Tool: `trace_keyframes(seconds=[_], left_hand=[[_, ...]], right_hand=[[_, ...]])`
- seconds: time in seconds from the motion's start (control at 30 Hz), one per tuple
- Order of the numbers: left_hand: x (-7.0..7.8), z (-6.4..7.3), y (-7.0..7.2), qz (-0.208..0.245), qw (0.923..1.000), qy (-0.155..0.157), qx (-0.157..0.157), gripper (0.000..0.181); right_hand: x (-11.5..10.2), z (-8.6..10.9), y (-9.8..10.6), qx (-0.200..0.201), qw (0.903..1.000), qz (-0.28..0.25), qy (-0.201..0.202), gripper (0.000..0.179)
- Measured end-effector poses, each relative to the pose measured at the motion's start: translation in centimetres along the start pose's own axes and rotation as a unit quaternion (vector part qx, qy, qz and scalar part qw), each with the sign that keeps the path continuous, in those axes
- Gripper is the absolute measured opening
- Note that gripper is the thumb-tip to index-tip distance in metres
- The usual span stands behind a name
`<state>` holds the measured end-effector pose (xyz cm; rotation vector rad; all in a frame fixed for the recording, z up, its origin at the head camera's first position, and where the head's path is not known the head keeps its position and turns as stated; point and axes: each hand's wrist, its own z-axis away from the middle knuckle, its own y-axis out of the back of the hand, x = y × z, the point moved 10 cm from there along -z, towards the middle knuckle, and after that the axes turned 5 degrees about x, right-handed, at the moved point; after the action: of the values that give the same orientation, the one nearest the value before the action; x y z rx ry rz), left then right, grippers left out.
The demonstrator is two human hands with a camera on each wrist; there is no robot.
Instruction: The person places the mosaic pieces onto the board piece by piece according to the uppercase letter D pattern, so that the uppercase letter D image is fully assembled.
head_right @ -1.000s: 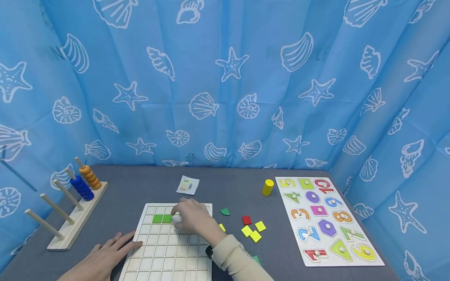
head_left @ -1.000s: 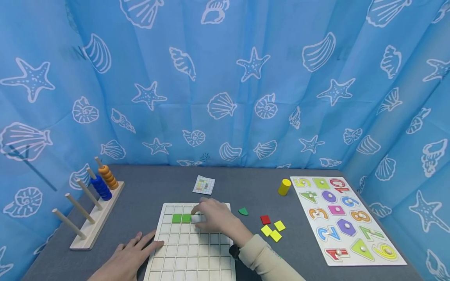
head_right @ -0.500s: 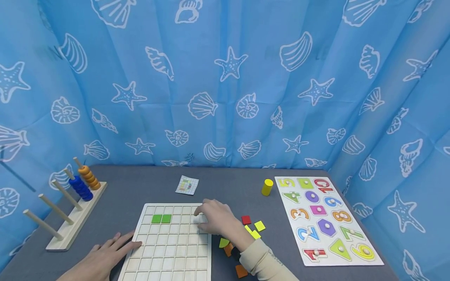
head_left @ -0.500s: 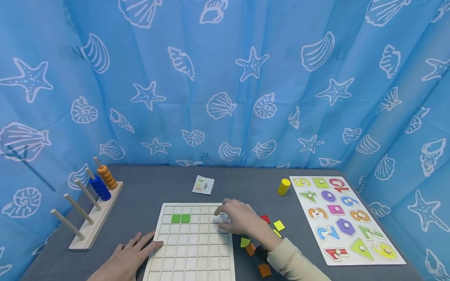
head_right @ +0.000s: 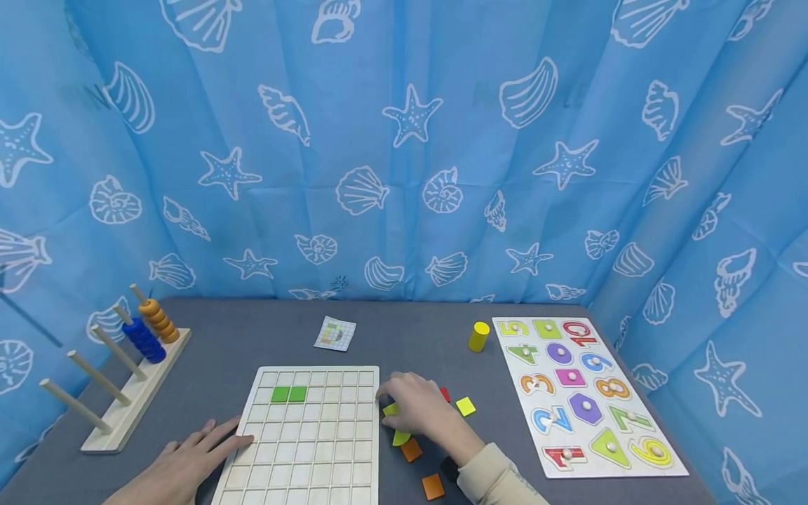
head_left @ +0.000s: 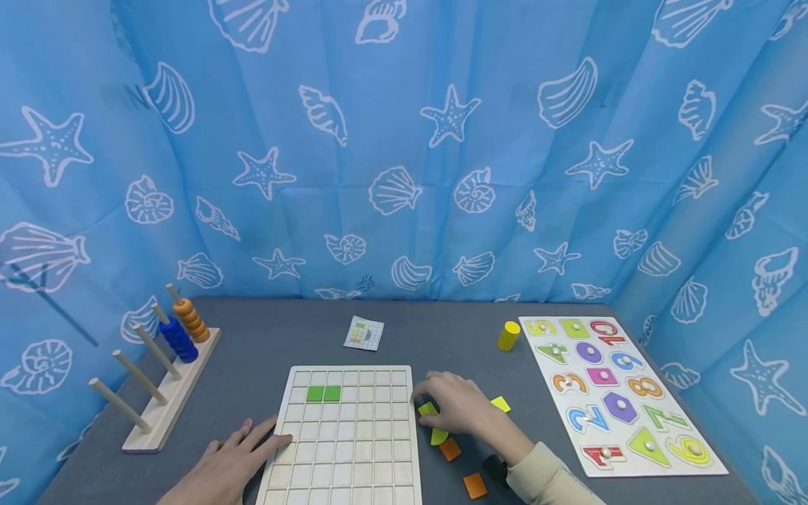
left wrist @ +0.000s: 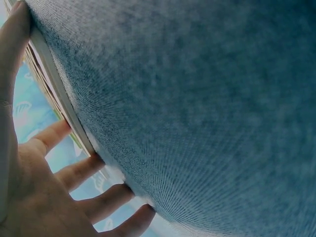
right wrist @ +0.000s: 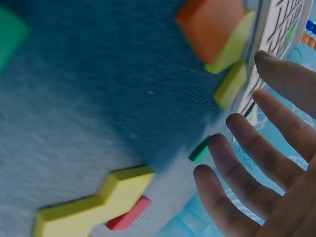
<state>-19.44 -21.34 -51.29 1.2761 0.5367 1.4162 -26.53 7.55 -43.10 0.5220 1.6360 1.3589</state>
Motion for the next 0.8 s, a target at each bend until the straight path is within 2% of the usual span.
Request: trace_keyframes(seconds=[0.27,0.57,0.8], left_hand=[[-0.16,0.00,-0.02,0.001,0.9999,-0.014,0.007,0.106],[0.07,0.11,0.07,-0.001,1.0000,-0.008,0.006,0.108],[0.53,0.24,0.27,-0.001,0.9999,-0.014,0.004,0.108]], right_hand=[[1.00,0.22,-0.82,-0.013,0.9998,-0.010,-0.014,0.030],[0.90,0.27,-0.61,-0.006,0.9995,-0.030,0.005,0.026],[0.49,0.28,-0.71,-0.007,0.9982,-0.045,0.038,0.021]])
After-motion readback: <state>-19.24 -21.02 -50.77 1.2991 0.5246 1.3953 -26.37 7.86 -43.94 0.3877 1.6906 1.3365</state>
